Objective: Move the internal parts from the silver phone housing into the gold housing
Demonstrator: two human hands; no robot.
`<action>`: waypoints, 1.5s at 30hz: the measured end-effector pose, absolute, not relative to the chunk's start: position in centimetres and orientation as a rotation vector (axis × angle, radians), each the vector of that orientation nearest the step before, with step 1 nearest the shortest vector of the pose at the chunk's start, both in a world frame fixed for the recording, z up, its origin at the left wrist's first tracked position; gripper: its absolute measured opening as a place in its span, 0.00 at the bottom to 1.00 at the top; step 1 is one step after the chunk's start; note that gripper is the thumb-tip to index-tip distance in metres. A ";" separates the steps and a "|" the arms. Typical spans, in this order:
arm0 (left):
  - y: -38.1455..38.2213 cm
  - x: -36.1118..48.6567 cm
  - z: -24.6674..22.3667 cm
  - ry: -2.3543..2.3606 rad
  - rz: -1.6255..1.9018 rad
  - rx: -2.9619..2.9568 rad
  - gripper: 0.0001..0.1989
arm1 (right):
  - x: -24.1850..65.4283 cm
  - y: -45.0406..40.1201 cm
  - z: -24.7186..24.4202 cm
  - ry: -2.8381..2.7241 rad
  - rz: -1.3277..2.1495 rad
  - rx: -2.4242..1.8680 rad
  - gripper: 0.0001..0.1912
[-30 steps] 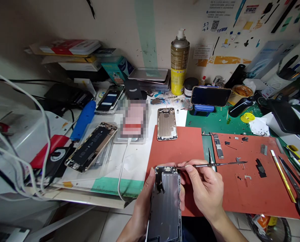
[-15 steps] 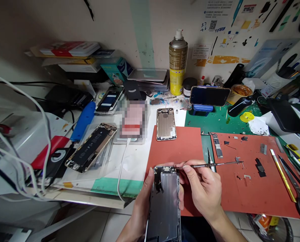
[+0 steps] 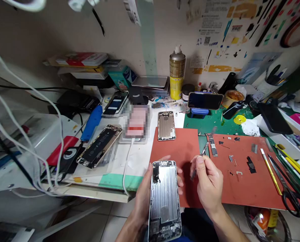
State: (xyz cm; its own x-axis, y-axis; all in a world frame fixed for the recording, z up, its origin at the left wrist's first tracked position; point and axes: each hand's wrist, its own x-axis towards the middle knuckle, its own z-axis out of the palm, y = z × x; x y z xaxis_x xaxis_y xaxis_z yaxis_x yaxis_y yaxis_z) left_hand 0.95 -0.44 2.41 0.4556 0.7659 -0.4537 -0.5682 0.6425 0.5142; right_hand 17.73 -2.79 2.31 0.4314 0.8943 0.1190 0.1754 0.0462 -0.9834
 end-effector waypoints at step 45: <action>-1.9 0.7 1.5 0.708 1.041 0.381 0.24 | 12.9 -5.6 1.2 -1.805 -0.266 -1.030 0.14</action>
